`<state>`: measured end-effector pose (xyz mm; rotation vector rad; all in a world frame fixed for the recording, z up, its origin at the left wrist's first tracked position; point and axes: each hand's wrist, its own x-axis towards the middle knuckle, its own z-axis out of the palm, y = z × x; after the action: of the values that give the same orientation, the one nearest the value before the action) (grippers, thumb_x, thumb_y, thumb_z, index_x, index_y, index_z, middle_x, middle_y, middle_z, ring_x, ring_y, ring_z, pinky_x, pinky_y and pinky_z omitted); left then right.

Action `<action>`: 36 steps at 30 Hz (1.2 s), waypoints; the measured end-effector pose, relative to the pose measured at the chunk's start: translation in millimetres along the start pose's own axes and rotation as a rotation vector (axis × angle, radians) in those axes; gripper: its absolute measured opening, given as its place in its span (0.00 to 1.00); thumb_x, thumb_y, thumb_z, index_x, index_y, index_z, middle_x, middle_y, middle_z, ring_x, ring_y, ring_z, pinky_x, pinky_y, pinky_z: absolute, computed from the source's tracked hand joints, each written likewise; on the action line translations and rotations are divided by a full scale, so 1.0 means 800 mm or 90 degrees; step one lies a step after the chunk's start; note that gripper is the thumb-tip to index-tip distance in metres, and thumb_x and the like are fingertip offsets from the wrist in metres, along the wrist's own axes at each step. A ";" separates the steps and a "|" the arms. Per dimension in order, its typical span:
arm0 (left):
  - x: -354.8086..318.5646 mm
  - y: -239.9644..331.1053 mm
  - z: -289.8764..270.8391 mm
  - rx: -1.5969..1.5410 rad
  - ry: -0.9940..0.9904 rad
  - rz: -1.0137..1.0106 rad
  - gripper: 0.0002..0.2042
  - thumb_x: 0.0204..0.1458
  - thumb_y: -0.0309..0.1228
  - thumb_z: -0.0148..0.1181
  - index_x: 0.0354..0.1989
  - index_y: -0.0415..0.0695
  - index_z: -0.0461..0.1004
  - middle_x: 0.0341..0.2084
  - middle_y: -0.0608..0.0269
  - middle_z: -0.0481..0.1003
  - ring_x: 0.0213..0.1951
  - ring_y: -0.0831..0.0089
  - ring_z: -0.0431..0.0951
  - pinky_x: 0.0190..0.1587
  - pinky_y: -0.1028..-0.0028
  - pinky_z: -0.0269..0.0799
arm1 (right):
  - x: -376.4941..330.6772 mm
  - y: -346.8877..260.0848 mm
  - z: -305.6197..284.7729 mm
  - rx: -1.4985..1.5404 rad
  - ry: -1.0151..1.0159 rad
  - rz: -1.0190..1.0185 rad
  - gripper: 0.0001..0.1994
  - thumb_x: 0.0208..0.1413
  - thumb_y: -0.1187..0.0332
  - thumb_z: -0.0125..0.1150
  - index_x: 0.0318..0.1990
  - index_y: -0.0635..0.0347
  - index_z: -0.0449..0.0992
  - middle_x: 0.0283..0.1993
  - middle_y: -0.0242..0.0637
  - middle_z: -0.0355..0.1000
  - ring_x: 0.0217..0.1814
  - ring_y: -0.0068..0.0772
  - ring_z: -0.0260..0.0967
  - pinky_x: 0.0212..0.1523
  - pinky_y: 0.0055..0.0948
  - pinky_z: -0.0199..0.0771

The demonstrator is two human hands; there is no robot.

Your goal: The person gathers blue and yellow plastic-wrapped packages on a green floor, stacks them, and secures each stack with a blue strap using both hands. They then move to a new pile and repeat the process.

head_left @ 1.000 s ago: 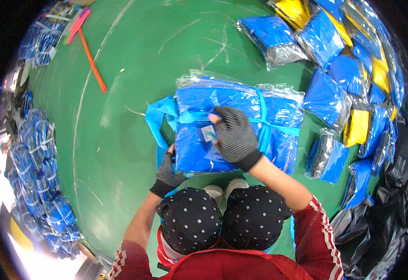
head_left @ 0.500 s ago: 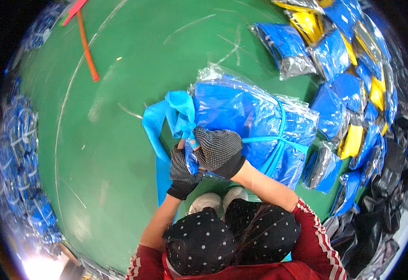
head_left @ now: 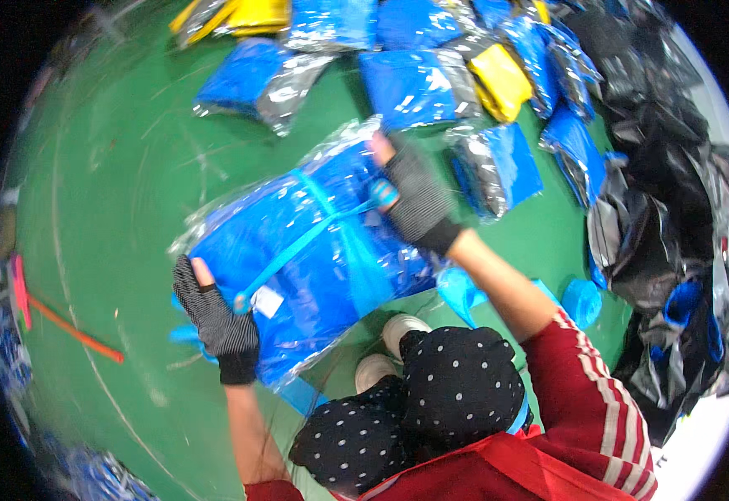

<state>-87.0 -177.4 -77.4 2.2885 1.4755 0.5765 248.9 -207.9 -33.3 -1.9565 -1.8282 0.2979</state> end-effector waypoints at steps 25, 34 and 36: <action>-0.154 -0.264 -0.129 -0.179 -0.183 -0.560 0.24 0.58 0.38 0.46 0.61 0.41 0.56 0.58 0.52 0.59 0.57 0.61 0.62 0.57 0.63 0.58 | -0.796 0.185 -0.009 0.025 -0.100 1.355 0.12 0.50 0.62 0.52 0.39 0.57 0.69 0.44 0.46 0.69 0.40 0.41 0.69 0.40 0.39 0.69; -0.136 -0.207 -0.065 -0.127 -0.150 -0.228 0.20 0.56 0.35 0.48 0.56 0.41 0.62 0.53 0.57 0.66 0.53 0.67 0.65 0.55 0.70 0.58 | -0.867 0.142 0.097 0.896 -0.127 1.169 0.22 0.57 0.50 0.39 0.51 0.56 0.64 0.51 0.38 0.64 0.49 0.41 0.64 0.52 0.40 0.61; -0.121 -0.198 -0.051 0.044 -0.037 -0.126 0.19 0.56 0.35 0.45 0.54 0.39 0.64 0.52 0.52 0.66 0.54 0.61 0.65 0.57 0.70 0.56 | -0.838 0.151 0.031 1.268 0.012 1.113 0.25 0.59 0.52 0.40 0.57 0.58 0.62 0.57 0.37 0.64 0.53 0.40 0.64 0.56 0.39 0.62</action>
<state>-265.7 -200.8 -136.0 2.1563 1.6915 0.4055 277.4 -866.9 -204.5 -1.0483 0.8989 1.5571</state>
